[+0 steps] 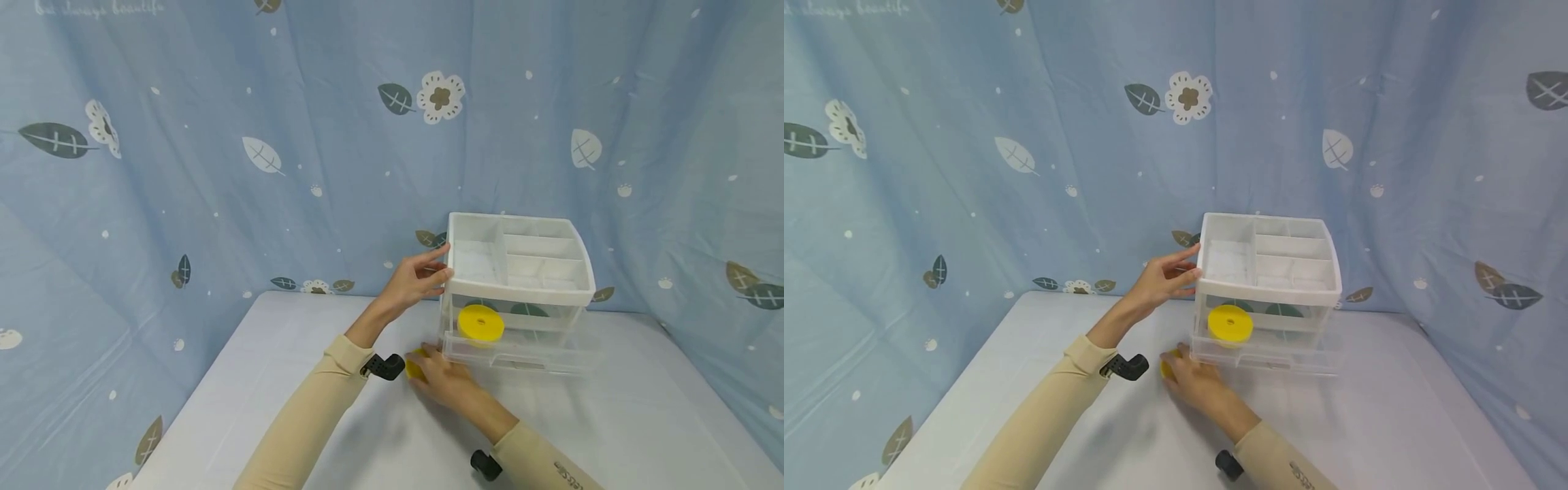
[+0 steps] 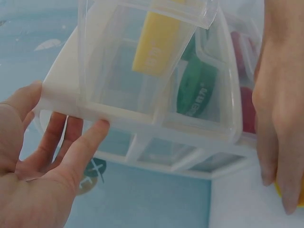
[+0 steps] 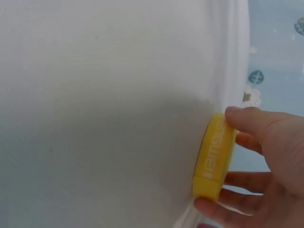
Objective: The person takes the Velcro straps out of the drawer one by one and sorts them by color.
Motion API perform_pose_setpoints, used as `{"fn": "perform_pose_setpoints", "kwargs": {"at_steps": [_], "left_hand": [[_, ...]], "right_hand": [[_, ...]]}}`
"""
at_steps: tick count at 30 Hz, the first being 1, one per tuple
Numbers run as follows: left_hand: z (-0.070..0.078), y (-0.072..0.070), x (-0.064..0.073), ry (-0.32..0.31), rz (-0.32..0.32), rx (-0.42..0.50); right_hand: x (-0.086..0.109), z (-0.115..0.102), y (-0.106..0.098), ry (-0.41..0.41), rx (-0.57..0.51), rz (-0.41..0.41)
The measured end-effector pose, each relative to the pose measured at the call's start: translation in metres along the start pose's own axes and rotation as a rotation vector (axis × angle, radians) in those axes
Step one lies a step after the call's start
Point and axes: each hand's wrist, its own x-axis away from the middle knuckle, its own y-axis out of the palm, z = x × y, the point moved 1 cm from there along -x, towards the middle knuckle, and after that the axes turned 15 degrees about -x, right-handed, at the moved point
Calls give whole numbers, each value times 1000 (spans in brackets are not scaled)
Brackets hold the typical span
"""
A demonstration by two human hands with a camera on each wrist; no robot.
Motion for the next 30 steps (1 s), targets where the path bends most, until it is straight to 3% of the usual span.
{"fn": "perform_pose_setpoints", "kwargs": {"at_steps": [6, 15, 30], "left_hand": [[-1, 0, 1, 2, 1, 1], [1, 2, 2, 0, 12, -4], [1, 2, 2, 0, 10, 6]], "right_hand": [[2, 0, 2, -64, 59, 16], [2, 2, 3, -73, 75, 37], [5, 3, -1, -122, 38, 25]]}}
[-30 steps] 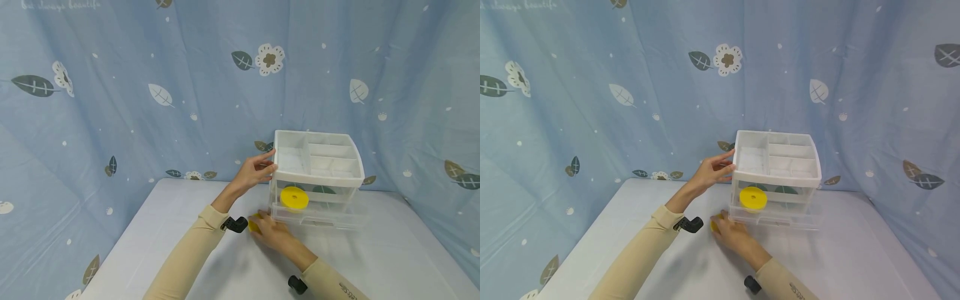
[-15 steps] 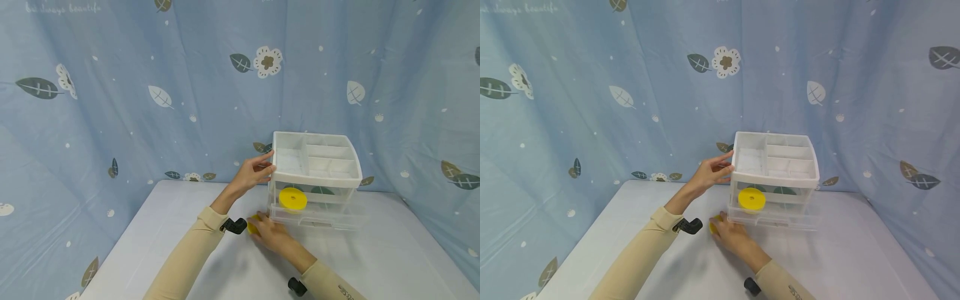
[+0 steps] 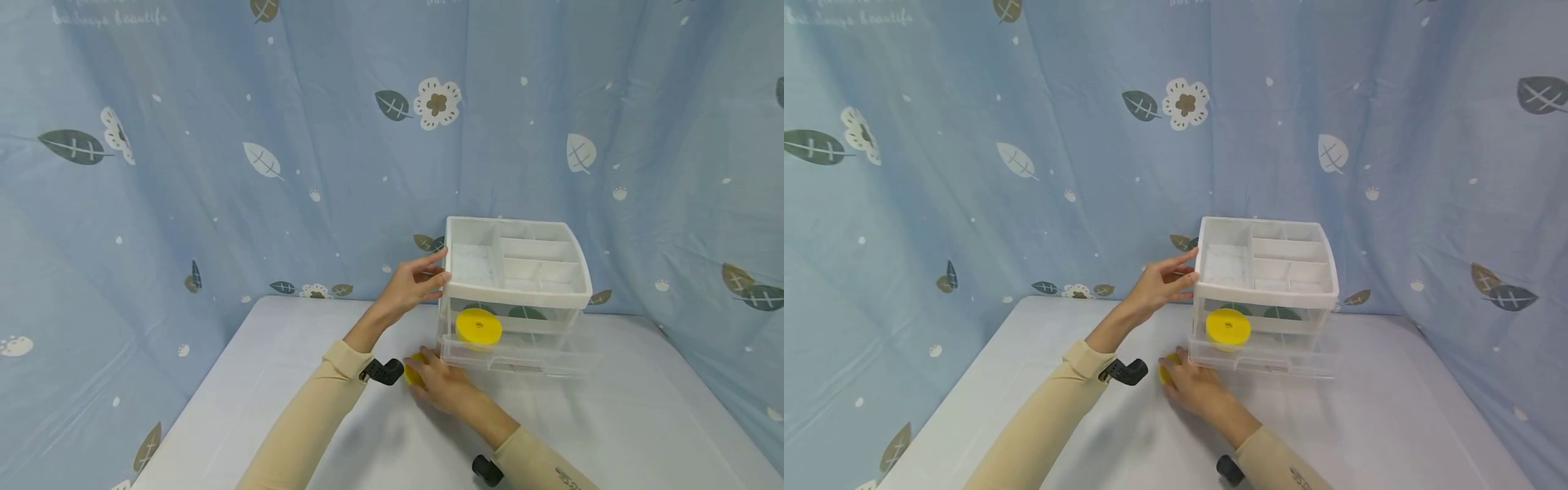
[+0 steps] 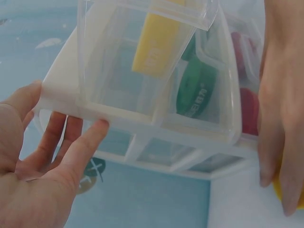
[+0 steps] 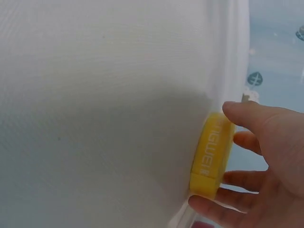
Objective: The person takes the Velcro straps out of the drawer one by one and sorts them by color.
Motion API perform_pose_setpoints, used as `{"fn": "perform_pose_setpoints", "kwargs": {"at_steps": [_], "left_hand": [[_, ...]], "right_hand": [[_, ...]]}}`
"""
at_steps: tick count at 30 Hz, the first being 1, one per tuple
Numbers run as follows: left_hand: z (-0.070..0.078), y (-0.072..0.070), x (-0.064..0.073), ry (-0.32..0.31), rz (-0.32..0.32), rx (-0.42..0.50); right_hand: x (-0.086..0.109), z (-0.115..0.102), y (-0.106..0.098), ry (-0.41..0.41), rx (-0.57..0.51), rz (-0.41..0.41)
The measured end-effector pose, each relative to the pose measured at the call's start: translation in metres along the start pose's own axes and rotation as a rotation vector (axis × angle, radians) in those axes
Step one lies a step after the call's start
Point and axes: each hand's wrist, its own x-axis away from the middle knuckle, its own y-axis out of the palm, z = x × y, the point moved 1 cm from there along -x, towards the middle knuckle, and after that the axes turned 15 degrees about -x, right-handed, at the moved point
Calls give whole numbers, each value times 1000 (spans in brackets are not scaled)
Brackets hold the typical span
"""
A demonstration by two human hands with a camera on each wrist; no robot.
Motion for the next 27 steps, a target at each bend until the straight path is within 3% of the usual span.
{"fn": "perform_pose_setpoints", "kwargs": {"at_steps": [6, 13, 18, 22, 27], "left_hand": [[-3, 0, 0, 2, -6, 6], [-4, -2, 0, 10, -16, 22], [-3, -3, 0, 11, -22, 24], [-3, -4, -1, 12, -24, 25], [-5, -4, -2, 15, -26, 28]], "right_hand": [[7, -6, -7, 19, -23, -22], [21, -35, -32, -65, 99, -85], [38, -65, -70, -110, 107, -188], [48, -84, -109, -121, -27, -255], [54, -90, -153, -163, -101, -166]]}}
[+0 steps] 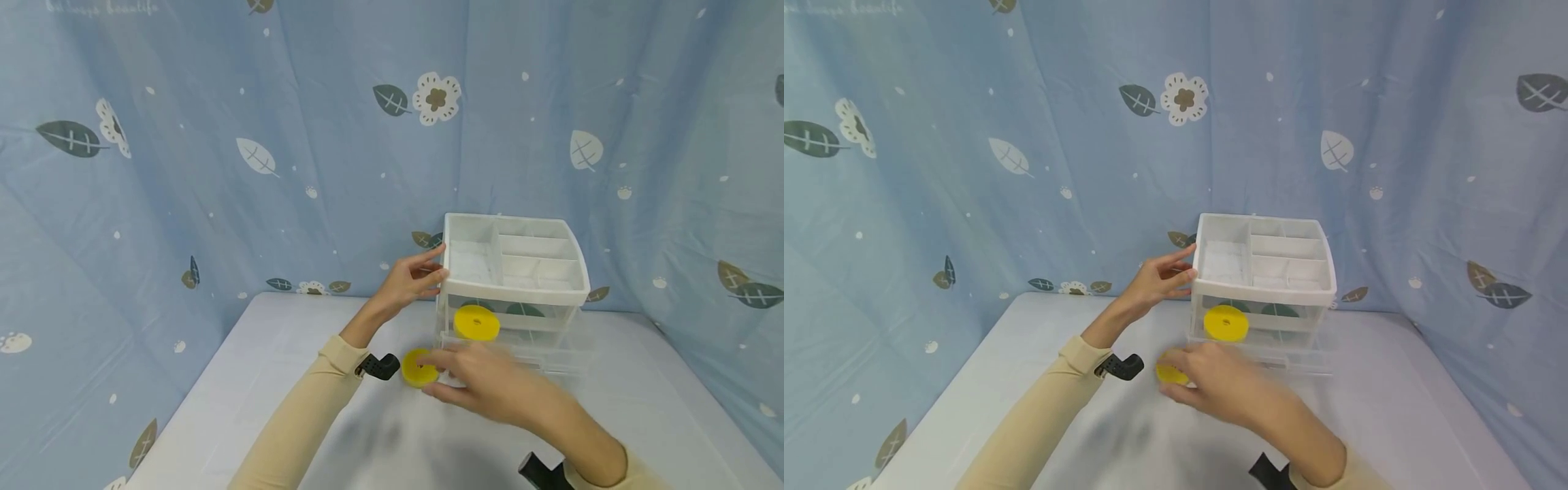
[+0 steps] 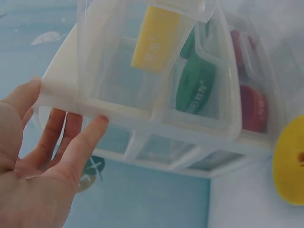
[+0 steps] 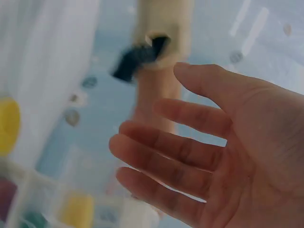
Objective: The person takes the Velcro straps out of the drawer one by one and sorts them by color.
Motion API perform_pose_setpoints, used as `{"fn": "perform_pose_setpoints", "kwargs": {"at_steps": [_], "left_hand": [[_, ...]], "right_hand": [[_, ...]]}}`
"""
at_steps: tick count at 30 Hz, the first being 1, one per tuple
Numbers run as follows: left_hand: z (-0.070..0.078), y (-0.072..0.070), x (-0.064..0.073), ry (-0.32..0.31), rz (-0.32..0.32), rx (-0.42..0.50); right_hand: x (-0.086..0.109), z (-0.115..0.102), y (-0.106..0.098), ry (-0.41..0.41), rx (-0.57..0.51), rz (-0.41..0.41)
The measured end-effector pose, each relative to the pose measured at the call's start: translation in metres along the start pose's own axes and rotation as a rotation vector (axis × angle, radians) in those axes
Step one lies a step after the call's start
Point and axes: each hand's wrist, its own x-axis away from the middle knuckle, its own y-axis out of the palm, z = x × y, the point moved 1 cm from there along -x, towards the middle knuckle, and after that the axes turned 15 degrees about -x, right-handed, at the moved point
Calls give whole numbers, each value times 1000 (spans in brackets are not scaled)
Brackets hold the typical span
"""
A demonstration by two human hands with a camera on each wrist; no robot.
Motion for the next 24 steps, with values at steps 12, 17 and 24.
{"fn": "perform_pose_setpoints", "kwargs": {"at_steps": [12, 17, 24], "left_hand": [[-1, 0, 1, -19, 13, -20], [0, 1, 1, -14, 8, -20], [0, 0, 2, -11, 10, -22]], "right_hand": [[-4, 34, -43, 183, 130, 228], [-8, 49, -45, 282, 109, 213], [-15, 61, -40, 350, 101, 191]]}}
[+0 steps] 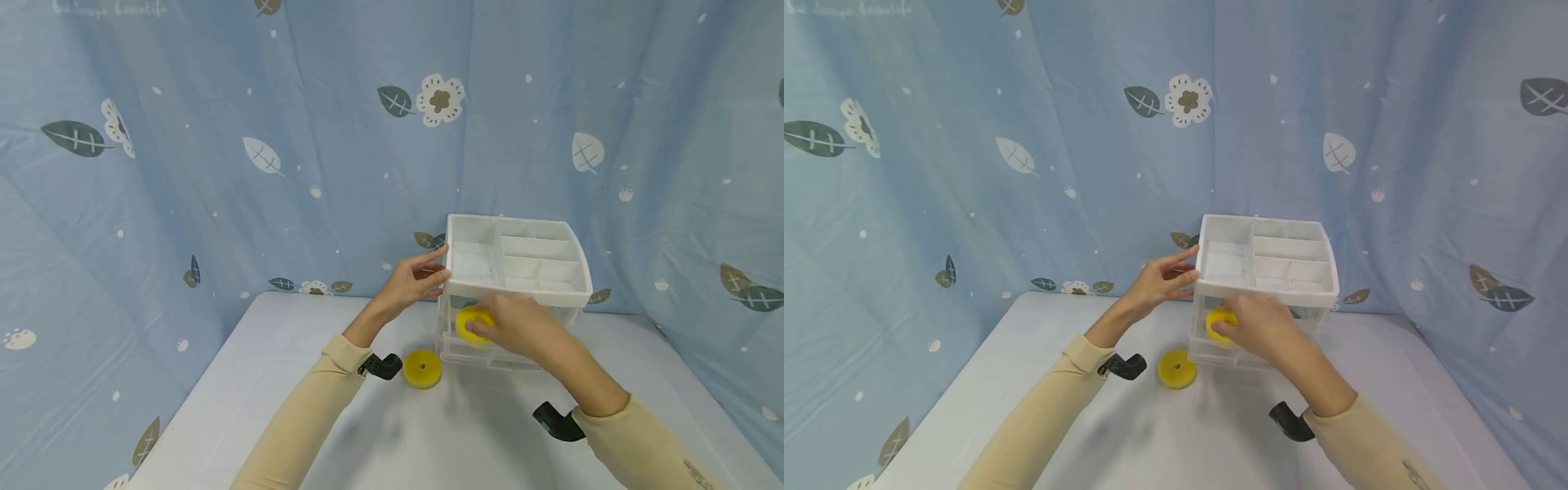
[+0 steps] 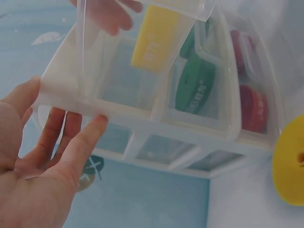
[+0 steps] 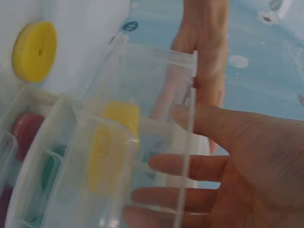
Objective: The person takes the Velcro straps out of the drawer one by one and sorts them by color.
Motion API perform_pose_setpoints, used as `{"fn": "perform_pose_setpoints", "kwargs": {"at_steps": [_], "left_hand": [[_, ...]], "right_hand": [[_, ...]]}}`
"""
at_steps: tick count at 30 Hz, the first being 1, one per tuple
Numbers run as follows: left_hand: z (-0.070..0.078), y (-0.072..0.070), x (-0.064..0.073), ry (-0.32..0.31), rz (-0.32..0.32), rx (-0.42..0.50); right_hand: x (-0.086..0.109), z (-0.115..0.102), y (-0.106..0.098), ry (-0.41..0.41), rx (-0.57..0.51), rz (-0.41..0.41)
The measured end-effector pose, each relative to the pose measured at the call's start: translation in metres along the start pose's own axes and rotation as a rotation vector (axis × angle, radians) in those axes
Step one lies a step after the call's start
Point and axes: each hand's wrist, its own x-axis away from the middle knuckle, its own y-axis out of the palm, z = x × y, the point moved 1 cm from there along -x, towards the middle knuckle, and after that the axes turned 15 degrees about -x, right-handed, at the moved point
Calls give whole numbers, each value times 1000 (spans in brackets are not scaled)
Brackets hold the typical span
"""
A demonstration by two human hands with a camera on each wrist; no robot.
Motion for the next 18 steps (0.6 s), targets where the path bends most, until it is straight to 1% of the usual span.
{"fn": "perform_pose_setpoints", "kwargs": {"at_steps": [6, 10, 18], "left_hand": [[0, 1, 1, -2, -3, 4], [0, 1, 0, 1, -4, 1], [-1, 0, 0, 1, 1, 1]], "right_hand": [[-11, 3, 13, 65, -3, -5], [-16, 1, 17, 109, 17, -3], [-20, -2, 20, 123, 50, -5]]}}
